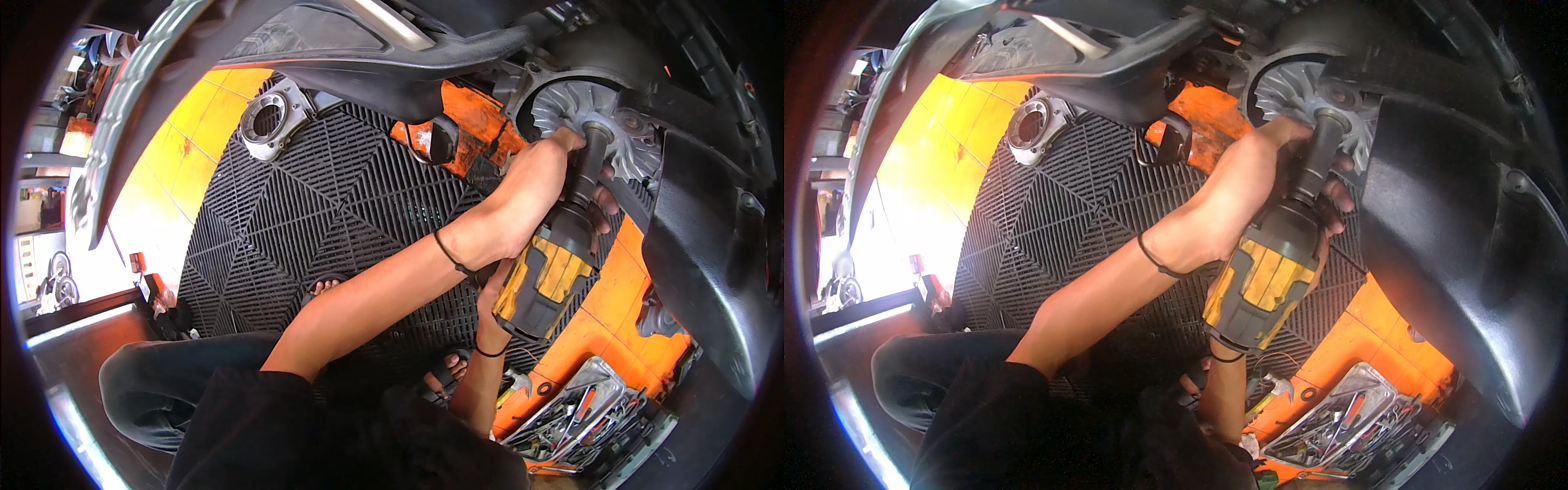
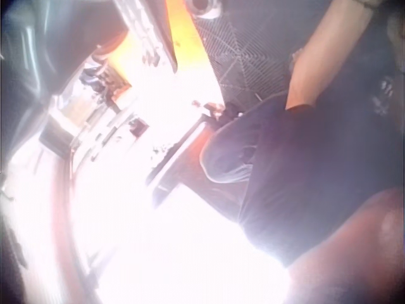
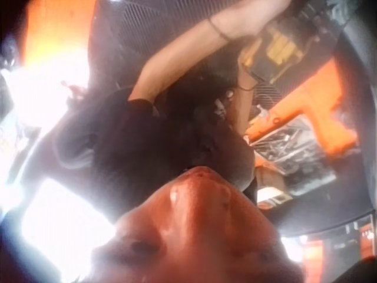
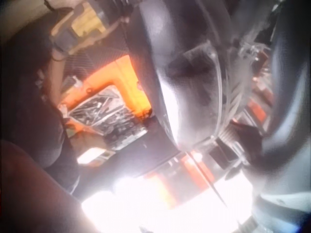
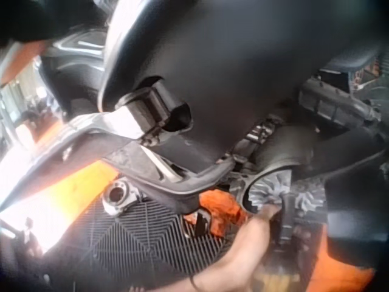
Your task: The person removes an engine cover, uses an impact wrench to loosen a pulley bolt, and handles internal transmission components such as the drive belt and variator plates while sitting on the floor.
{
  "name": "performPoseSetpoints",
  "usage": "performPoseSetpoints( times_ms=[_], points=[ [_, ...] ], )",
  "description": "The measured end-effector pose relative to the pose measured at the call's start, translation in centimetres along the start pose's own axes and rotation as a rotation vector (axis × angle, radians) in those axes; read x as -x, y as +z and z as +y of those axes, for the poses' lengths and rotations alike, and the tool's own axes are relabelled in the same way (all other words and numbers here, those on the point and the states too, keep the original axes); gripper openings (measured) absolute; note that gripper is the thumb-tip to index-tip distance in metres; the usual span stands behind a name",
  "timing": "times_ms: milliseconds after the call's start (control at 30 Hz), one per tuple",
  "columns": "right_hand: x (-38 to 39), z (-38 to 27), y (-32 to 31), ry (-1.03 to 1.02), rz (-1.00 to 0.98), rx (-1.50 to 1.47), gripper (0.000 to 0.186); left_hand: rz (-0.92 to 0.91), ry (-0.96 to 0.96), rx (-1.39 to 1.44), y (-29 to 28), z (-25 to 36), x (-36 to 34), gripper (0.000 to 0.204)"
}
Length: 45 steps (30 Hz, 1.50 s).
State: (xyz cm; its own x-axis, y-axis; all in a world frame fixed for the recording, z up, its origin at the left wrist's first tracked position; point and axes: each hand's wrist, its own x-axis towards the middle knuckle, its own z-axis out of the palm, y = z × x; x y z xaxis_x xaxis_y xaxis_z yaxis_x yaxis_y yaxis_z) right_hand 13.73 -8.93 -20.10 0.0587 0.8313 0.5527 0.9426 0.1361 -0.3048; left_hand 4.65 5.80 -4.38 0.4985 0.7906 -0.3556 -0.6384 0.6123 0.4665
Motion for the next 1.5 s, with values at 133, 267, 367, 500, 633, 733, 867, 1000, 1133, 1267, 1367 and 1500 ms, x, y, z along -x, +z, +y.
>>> performPoseSetpoints(
  times_ms=[133,267,367,500,633,733,867,1000,1133,1267,1367,1500],
  points=[
    [-1.8,-0.2,-0.4,-0.092,0.064,-0.058,0.031,-0.015,0.003,-0.008,0.0,-0.2,-0.3,0.043],
    [-3.3,-0.9,-0.8,-0.092,0.108,-0.148,0.032,-0.027,0.014,-0.021,0.1,0.1,0.0,0.042],
    [-4.0,-1.4,-0.9,-0.055,0.165,-0.166,0.036,-0.019,0.031,-0.035,0.4,0.1,0.1,0.038],
    [-5.3,-2.8,-1.4,0.114,0.199,-0.388,0.037,0.021,0.061,-0.071,0.6,0.4,0.8,0.036],
    [-6.0,-2.3,-1.2,0.128,0.225,-0.520,0.036,0.023,0.073,-0.064,0.6,-0.1,-0.2,0.041],
    [-5.6,-2.3,-0.8,0.121,0.205,-0.603,0.037,0.043,0.088,-0.099,0.4,0.1,0.0,0.040],
    [-6.3,-3.0,-1.4,0.040,0.281,-0.586,0.044,0.079,0.063,-0.116,0.8,0.3,0.4,0.039],
    [-6.8,-3.6,-1.9,0.069,0.310,-0.636,0.045,0.032,0.059,-0.139,1.2,0.5,0.6,0.038],
    [-7.5,-4.5,-2.2,0.107,0.336,-0.712,0.045,0.087,0.098,-0.194,1.2,0.4,0.5,0.038],
    [-7.1,-3.9,-2.0,0.119,0.286,-0.673,0.044,0.056,0.090,-0.175,1.3,0.3,-0.1,0.038],
    [-6.5,-3.9,-1.4,0.114,0.282,-0.700,0.042,0.055,0.096,-0.171,0.7,0.4,-0.3,0.039],
    [-6.5,-3.7,-1.6,0.090,0.268,-0.630,0.040,0.078,0.109,-0.198,1.0,0.2,0.1,0.039]
  ],
)
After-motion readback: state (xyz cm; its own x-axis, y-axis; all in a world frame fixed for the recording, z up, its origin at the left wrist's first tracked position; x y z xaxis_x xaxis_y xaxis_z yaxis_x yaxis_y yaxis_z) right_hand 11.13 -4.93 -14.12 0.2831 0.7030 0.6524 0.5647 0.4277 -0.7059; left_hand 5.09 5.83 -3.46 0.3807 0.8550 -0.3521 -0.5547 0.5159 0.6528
